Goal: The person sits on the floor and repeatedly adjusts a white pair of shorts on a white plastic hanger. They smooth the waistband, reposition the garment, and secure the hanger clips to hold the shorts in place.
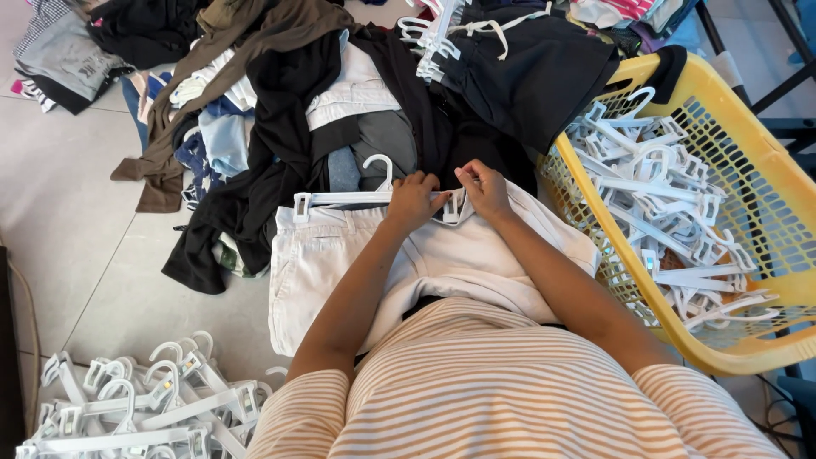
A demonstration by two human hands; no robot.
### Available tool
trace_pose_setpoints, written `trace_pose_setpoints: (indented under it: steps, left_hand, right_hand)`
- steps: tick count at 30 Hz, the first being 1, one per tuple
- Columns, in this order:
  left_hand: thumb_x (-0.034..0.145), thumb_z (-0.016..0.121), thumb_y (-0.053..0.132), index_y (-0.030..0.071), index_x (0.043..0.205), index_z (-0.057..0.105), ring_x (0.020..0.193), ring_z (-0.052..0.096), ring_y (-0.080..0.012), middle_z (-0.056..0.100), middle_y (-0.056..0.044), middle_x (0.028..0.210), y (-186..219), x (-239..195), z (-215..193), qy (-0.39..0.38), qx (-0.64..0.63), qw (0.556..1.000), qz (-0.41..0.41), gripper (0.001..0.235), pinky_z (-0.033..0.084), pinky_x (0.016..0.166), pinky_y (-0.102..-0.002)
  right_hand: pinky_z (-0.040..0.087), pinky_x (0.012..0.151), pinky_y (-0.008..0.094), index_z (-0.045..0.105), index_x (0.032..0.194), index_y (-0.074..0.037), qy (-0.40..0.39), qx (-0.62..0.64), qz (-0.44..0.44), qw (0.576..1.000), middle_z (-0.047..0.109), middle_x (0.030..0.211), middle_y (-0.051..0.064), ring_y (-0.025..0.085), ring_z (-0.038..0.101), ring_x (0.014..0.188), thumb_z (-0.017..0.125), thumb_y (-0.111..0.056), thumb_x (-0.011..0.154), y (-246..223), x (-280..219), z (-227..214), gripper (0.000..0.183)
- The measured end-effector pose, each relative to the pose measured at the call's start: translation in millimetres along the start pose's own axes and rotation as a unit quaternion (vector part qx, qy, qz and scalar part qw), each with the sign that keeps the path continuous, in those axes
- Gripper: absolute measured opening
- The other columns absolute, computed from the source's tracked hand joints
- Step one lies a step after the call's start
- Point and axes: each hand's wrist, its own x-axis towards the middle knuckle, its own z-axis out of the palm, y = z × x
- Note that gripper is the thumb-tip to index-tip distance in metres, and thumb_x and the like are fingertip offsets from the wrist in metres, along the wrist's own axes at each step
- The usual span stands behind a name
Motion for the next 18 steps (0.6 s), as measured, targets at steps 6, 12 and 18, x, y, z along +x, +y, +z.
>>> trace_pose_setpoints:
  steps: [6,12,18]
  left_hand:
    - [0.084,0.061,0.035,0.015,0.092,0.056,0.099,0.054,-0.0243,0.05,-0.004,0.096,17.3,-33.0,-4.8,0.291,0.048,0.937,0.187,0.022,0.041,0.085,-0.04]
    - [0.08,0.063,0.03,0.017,0.064,0.058,0.07,0.055,-0.0187,0.052,0.001,0.062,2.5,-29.5,24.1,0.244,0.0,0.951,0.19,0.021,0.044,0.061,-0.03]
    - [0.086,0.057,0.032,0.016,0.077,0.062,0.061,0.063,-0.0195,0.057,0.0,0.067,21.7,-42.1,2.5,0.157,0.015,0.984,0.081,0.019,0.052,0.057,-0.03]
  right_hand:
    - [0.049,0.07,0.034,0.065,0.089,-0.018,-0.015,-0.012,0.0,1.0,0.067,0.075,0.003,0.025,0.065,0.078,0.064,-0.042,0.093,-5.7,0.1,-2.8,0.024]
    - [0.044,0.081,0.038,0.068,0.093,-0.01,-0.119,-0.113,-0.048,0.985,0.07,0.086,0.01,0.031,0.064,0.089,0.065,-0.037,0.09,-34.8,-1.5,-8.7,0.027]
    - [0.042,0.08,0.037,0.068,0.095,-0.013,-0.146,-0.194,-0.045,0.969,0.069,0.084,0.008,0.028,0.064,0.087,0.062,-0.041,0.09,-16.9,5.4,4.5,0.03]
